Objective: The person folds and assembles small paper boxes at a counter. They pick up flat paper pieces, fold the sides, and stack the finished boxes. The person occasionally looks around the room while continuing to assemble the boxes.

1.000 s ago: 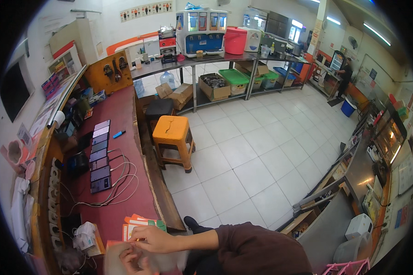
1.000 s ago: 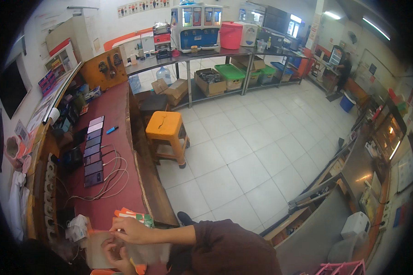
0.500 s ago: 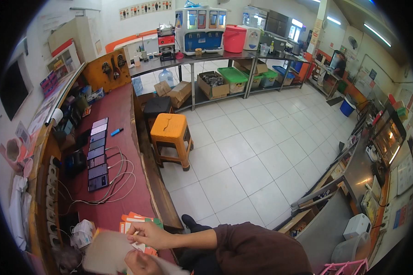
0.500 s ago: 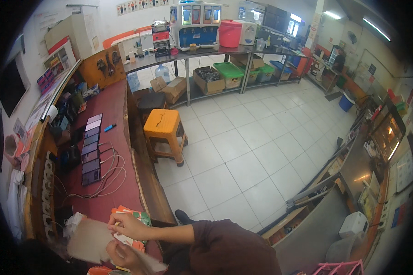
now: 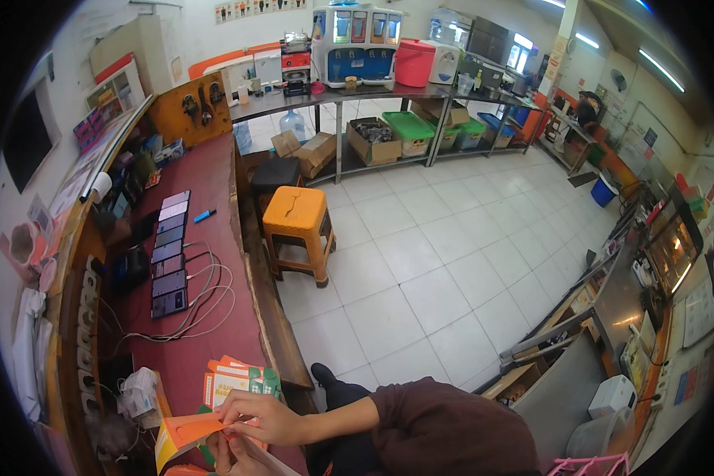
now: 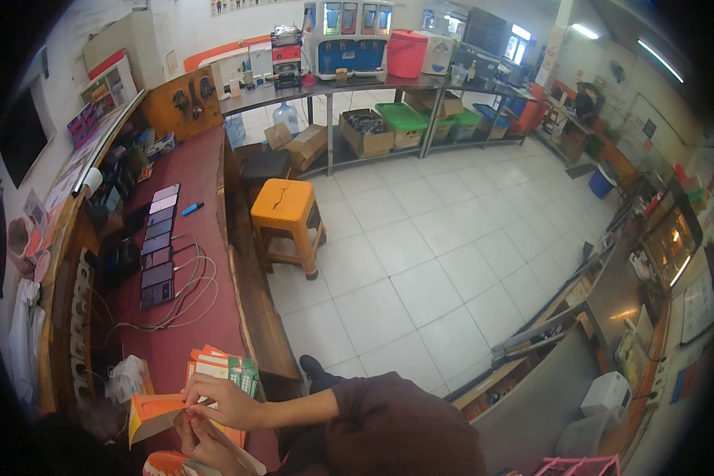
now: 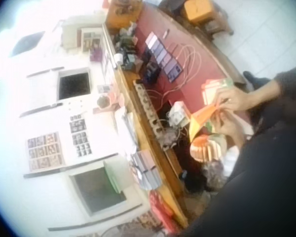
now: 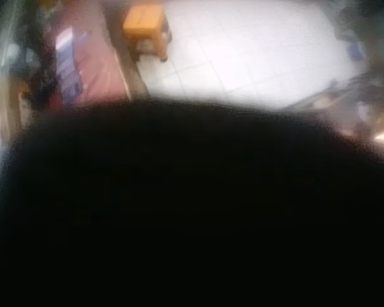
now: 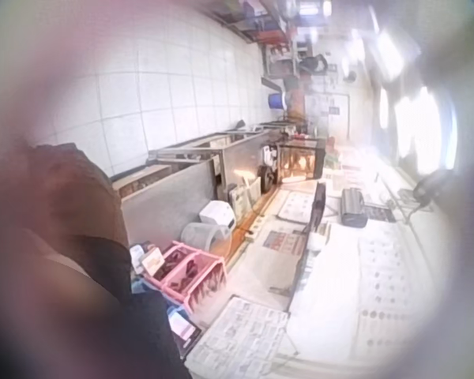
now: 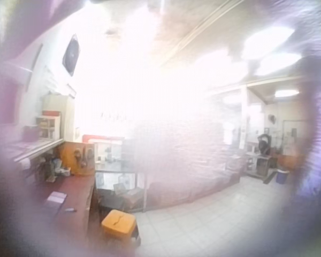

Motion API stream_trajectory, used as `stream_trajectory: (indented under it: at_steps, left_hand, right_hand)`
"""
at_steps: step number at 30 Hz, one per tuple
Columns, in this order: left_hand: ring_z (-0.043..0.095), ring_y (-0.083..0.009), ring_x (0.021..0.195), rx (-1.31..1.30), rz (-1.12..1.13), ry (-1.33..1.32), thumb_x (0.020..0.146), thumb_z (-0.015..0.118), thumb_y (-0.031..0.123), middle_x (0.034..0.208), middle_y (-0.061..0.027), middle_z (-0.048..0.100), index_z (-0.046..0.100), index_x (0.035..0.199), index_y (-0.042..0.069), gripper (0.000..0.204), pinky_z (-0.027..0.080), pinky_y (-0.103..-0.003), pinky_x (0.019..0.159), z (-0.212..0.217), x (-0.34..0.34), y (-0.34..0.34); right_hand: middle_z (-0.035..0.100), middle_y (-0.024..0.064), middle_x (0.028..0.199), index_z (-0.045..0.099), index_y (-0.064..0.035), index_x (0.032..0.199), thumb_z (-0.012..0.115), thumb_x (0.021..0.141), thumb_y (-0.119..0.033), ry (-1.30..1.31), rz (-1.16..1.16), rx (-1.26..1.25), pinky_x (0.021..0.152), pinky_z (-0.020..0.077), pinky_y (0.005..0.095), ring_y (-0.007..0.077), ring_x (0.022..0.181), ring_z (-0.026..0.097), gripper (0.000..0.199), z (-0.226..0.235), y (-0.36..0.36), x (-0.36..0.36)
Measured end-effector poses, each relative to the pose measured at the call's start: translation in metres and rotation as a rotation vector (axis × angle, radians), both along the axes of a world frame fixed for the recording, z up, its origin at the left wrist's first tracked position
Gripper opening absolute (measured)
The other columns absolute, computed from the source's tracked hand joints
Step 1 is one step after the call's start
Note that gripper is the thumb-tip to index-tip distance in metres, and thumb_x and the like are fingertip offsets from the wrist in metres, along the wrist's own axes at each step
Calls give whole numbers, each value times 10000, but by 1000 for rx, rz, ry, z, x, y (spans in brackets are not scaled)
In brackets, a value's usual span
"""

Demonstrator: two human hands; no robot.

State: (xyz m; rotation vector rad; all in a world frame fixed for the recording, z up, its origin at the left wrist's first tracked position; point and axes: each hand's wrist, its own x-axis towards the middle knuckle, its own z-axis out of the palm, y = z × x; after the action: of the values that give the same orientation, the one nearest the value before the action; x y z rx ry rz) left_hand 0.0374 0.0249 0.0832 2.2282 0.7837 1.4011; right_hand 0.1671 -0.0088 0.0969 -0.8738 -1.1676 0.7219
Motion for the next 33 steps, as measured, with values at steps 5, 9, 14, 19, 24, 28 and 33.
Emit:
stream_trajectory:
  at_steps: [5, 9, 14, 19, 24, 28, 33]
  left_hand:
    - [565, -226, 865, -84, 121, -65, 858, 634, 229, 993, -167, 582, 520, 1050, -70, 374, 484, -311, 748, -22, -6, -1]
    - [554, -223, 888, -243, 252, -213, 852, 635, 253, 1020, -163, 564, 479, 1100, -67, 433, 478, -315, 754, -26, -7, 3]
    - [540, -220, 916, -288, 308, -331, 845, 637, 283, 1053, -159, 541, 428, 1161, -62, 512, 471, -319, 761, -31, -14, 11]
    - [526, -217, 943, -175, 322, -434, 838, 639, 312, 1087, -156, 518, 377, 1223, -57, 594, 464, -324, 768, -62, -25, 28]
    - [512, -214, 971, 92, 254, -445, 830, 640, 341, 1121, -152, 495, 326, 1285, -53, 678, 456, -328, 775, -69, -24, 32]
    - [536, -242, 701, 116, 54, -244, 659, 797, 345, 803, -86, 516, 510, 941, 51, 499, 445, -353, 676, -40, -6, 0]
    - [574, -207, 623, -8, 205, 39, 675, 784, 190, 716, -52, 585, 608, 762, 57, 237, 467, -318, 562, -9, 1, -8]
  right_hand:
    - [568, 130, 1032, 576, 26, 886, 613, 841, -50, 111, -2, -1, 912, 450, 319, 259, 1102, 558, 96, -9, -5, -12]
    - [573, 144, 1056, 611, 6, 953, 582, 867, -82, 115, 45, 160, 955, 433, 382, 286, 1108, 548, 126, -16, 0, -18]
    - [493, 180, 1191, 436, -32, 1276, 638, 825, -157, -385, 78, 138, 1018, 362, 405, 312, 1197, 460, 509, -10, -2, -27]
    - [534, 223, 1108, 48, -210, 1473, 537, 843, -85, -554, 392, -19, 846, 458, 386, 347, 991, 564, 808, -8, -14, -23]
    - [617, 213, 792, 437, -116, 1319, 581, 845, -171, -977, 386, -319, 611, 485, 405, 355, 683, 609, 499, -17, 12, 6]
    - [616, 157, 629, 652, -10, 929, 616, 850, -224, -750, -2, -273, 508, 483, 352, 292, 529, 604, 232, -7, 15, 18]
    - [614, 69, 578, 654, 2, 880, 651, 832, -89, -644, 71, -362, 445, 463, 242, 89, 540, 615, 103, 9, 27, 18]
